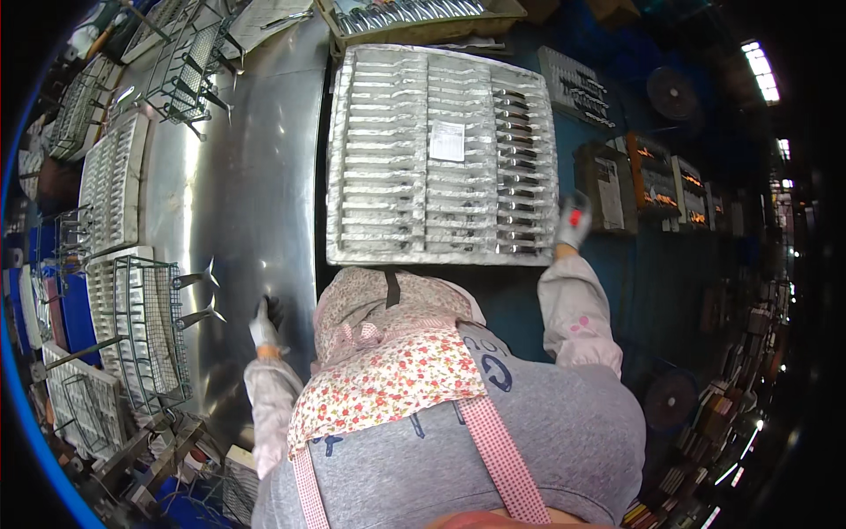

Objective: The person marks defects on polished metal parts using a red marker.

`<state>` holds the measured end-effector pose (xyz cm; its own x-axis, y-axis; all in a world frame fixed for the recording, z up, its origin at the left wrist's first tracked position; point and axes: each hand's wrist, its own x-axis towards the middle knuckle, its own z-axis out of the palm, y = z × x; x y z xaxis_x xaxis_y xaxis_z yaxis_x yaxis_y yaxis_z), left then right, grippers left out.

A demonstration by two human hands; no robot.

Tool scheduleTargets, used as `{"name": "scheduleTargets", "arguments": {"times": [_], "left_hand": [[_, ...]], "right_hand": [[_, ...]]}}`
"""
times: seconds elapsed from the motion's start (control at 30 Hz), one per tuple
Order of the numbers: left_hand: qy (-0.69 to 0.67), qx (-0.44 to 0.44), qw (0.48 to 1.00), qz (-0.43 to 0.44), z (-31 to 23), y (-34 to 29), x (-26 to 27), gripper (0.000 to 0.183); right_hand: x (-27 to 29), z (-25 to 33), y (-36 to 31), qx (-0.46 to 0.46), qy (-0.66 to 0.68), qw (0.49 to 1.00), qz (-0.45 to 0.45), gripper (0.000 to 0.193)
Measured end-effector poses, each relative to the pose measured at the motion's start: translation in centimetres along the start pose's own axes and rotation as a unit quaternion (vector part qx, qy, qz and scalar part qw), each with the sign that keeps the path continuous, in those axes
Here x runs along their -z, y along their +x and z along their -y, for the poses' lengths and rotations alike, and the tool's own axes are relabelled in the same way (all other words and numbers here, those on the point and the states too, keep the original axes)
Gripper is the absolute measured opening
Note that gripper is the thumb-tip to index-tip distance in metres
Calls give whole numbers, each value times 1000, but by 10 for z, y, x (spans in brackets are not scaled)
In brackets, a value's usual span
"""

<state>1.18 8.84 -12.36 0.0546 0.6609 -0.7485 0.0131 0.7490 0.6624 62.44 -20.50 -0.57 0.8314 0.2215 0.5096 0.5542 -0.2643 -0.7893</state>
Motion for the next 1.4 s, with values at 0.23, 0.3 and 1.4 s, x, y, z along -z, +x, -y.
{"name": "scheduleTargets", "arguments": {"times": [0.23, 0.3, 1.4], "left_hand": [[31, -2, 999, 30, -33, 7, -106, 50], [47, 39, 998, 21, -32, -1, -138, 58], [-205, 132, 969, 34, 87, -34, -247, 40]], "right_hand": [[40, -40, 33, -422, -30, 906, 9, 40], [33, -51, 38, -469, 22, 880, 68, 44], [-59, -87, 130, -375, 101, 853, 350, 22]]}}
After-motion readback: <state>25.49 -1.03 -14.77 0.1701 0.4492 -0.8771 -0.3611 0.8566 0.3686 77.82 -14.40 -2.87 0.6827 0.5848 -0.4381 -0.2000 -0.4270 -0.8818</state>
